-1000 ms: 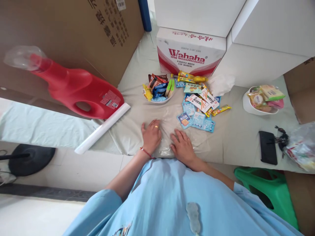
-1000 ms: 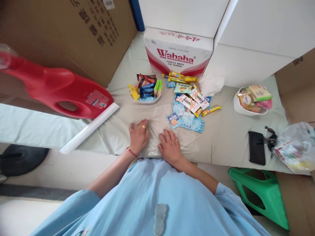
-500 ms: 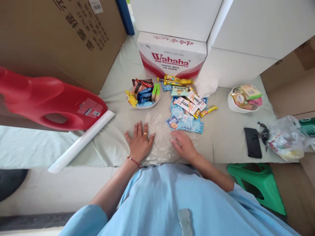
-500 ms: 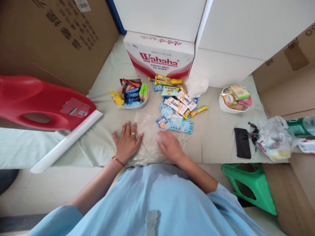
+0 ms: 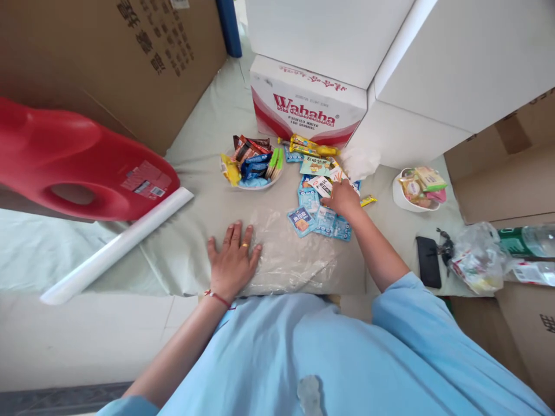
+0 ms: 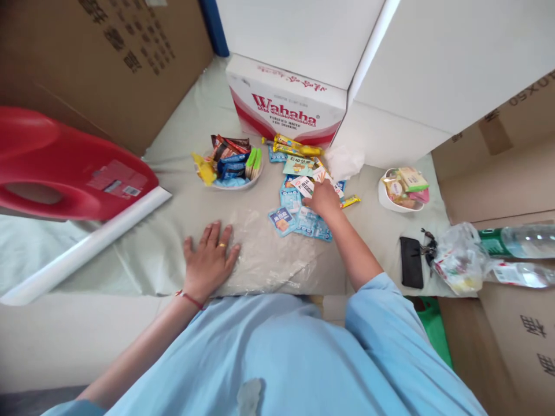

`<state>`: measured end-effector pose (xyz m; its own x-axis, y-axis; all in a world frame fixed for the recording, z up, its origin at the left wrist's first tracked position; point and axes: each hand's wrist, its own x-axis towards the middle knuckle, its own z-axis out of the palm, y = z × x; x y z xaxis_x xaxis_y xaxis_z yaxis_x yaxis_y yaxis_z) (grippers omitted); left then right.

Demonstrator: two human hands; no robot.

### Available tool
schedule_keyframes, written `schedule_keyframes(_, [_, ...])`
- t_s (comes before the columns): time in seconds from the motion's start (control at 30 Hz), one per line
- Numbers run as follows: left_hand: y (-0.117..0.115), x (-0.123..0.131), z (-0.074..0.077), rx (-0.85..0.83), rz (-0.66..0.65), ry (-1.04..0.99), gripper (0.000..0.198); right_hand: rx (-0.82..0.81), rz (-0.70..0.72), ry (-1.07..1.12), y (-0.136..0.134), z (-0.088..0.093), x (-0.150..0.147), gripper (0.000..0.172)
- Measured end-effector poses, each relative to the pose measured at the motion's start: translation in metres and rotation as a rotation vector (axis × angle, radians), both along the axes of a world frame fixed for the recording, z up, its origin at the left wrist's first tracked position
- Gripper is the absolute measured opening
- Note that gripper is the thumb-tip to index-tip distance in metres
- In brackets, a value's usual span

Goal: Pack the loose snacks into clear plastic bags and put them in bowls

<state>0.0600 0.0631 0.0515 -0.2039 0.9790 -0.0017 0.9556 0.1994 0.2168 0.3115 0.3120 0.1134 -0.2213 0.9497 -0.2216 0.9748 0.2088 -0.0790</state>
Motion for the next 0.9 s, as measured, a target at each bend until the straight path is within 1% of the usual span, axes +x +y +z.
schedule_keyframes(0.13, [-0.001, -0.001, 0.001, 0.012, 0.001, -0.039, 0.062, -0.007, 0.006, 0.005, 0.011, 0.009, 0.019, 0.055])
schedule_keyframes(0.23, [-0.001, -0.002, 0.001, 0.027, -0.001, -0.071, 0.062, 0.03, -0.097, 0.019, 0.026, 0.013, 0.04, 0.055])
schedule_keyframes(0.3, [-0.002, -0.002, 0.0, 0.042, 0.0, -0.085, 0.062, 0.019, -0.127, 0.005, 0.034, 0.011, 0.049, 0.055])
schedule_keyframes(0.4, [-0.002, -0.002, -0.001, 0.056, -0.003, -0.091, 0.062, -0.053, -0.077, 0.01, 0.04, 0.002, 0.05, 0.055])
schedule_keyframes(0.43, [-0.002, -0.002, -0.001, 0.057, -0.005, -0.09, 0.062, -0.058, -0.069, 0.011, 0.04, 0.0, 0.048, 0.056])
schedule_keyframes(0.5, [-0.002, -0.003, -0.001, 0.06, -0.008, -0.091, 0.061, -0.035, -0.096, -0.003, 0.041, 0.0, 0.044, 0.058])
schedule_keyframes(0.53, [-0.002, -0.003, -0.001, 0.063, -0.008, -0.096, 0.061, -0.024, -0.121, -0.016, 0.04, 0.003, 0.043, 0.06])
schedule_keyframes(0.6, [-0.002, -0.003, -0.001, 0.072, -0.002, -0.116, 0.06, -0.006, -0.162, -0.041, 0.039, 0.015, 0.046, 0.062])
schedule_keyframes(0.67, [-0.002, -0.002, -0.001, 0.075, 0.005, -0.137, 0.06, 0.011, -0.156, -0.016, 0.034, 0.034, 0.054, 0.057])
schedule_keyframes(0.7, [-0.002, -0.002, -0.001, 0.072, 0.007, -0.142, 0.06, 0.002, -0.128, 0.037, 0.029, 0.044, 0.058, 0.053])
schedule_keyframes(0.73, [-0.002, -0.002, 0.0, 0.066, 0.009, -0.142, 0.06, -0.036, -0.096, 0.125, 0.021, 0.053, 0.062, 0.049])
schedule_keyframes(0.77, [-0.002, -0.002, 0.0, 0.06, 0.01, -0.141, 0.06, -0.115, -0.071, 0.238, 0.012, 0.06, 0.063, 0.046])
schedule_keyframes(0.8, [-0.002, -0.001, 0.0, 0.055, 0.011, -0.139, 0.06, -0.234, -0.059, 0.36, 0.001, 0.063, 0.063, 0.045])
schedule_keyframes(0.83, [-0.003, -0.001, 0.001, 0.051, 0.012, -0.139, 0.06, -0.383, -0.056, 0.474, -0.012, 0.064, 0.059, 0.046])
schedule_keyframes(0.9, [-0.003, -0.001, 0.001, 0.051, 0.013, -0.145, 0.06, -0.718, -0.053, 0.62, -0.042, 0.055, 0.042, 0.045])
